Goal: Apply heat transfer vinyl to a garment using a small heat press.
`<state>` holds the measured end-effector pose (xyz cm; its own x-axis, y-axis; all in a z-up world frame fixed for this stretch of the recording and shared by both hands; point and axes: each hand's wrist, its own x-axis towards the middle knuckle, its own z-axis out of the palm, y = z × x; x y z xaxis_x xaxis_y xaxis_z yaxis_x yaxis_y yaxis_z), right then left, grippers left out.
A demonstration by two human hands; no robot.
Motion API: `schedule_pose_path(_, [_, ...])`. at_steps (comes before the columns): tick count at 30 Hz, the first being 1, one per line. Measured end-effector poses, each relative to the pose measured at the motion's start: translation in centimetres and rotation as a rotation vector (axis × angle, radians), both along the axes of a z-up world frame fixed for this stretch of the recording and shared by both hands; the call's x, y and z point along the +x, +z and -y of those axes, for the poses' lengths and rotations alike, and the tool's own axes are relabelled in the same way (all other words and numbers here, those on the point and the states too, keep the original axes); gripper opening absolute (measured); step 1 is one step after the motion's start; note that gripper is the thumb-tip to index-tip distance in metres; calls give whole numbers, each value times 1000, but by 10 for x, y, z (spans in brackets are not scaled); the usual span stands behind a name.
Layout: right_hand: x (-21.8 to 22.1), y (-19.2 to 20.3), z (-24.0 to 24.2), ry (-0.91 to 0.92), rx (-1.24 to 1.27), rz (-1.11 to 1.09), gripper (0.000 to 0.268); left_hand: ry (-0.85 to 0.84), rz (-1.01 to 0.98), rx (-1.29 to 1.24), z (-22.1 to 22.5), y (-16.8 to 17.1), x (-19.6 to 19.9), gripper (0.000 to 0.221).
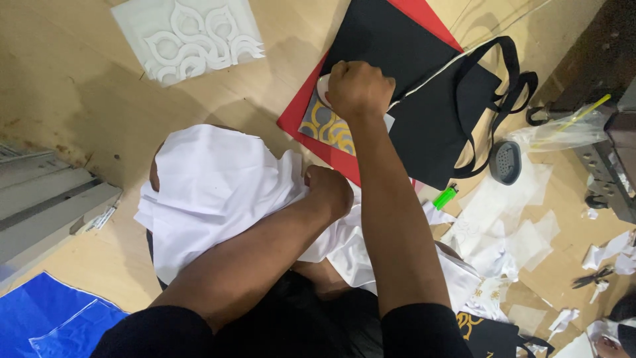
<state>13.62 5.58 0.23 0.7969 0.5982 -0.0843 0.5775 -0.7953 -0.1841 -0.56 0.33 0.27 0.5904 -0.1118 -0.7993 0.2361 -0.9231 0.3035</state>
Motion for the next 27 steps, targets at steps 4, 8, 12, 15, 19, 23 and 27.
schedule_pose_path(4, [1,4,14,-5,-33,-89,47,27,-3,-18,-1,-1,1,25])
schedule_pose_path(8, [5,-2,53,47,-42,-86,46,26,-33,-24,-1,-4,-2,24])
schedule_pose_path(12, [26,-5,96,-33,7,63,39,9,-37,-30,4,-2,2,23])
schedule_pose_path(15, [24,9,118,-56,44,-85,34,7,-40,-34,6,-1,5,22])
schedule_pose_path(19, [18,13,136,231,88,-100,29,22,-49,-36,6,-2,5,21])
schedule_pose_path(23, [11,12,128,228,-4,-108,28,37,-61,-34,7,-5,7,21])
schedule_pose_path(27, [-14,21,80,336,-101,-150,38,55,-40,5,11,-11,6,19])
